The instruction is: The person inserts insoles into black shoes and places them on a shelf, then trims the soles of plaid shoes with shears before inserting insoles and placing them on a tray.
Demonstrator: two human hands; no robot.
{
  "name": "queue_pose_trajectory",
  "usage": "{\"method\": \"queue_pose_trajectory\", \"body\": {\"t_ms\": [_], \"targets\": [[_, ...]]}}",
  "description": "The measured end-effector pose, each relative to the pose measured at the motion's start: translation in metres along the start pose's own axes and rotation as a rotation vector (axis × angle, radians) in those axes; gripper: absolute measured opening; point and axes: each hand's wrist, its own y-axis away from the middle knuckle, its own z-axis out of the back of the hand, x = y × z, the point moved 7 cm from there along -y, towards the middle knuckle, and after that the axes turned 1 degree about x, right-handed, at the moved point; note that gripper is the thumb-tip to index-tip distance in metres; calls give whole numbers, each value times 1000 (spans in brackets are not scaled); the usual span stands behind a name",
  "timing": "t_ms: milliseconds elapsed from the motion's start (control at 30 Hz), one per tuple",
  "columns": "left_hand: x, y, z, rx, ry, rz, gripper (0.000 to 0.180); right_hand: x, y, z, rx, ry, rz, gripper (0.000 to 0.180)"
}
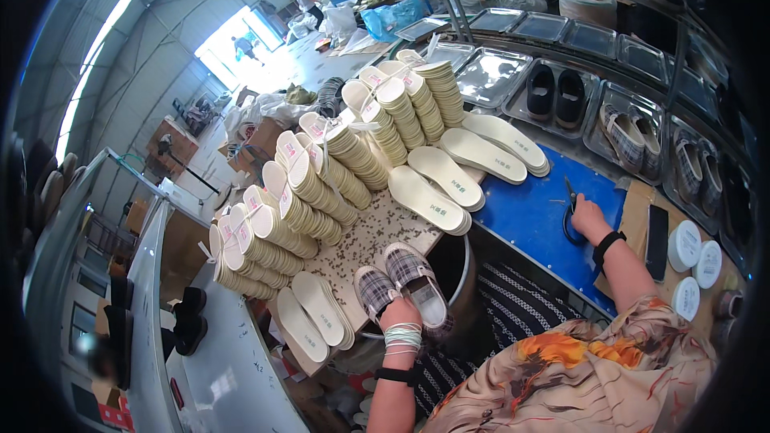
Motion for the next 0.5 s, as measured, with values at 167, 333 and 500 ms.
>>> {"method": "queue_pose_trajectory", "body": {"t_ms": [167, 333, 500], "targets": [[18, 13, 5, -132, 30, -78, 31, -34, -32, -28, 448, -732, -195, 34], [62, 58, 42, -334, 419, -300, 13, 82, 66, 41, 718, -1622, 105, 28], [75, 82, 81, -204, 749, -484, 22, 209, 145, 50, 1020, -1062, 572, 31]]}}
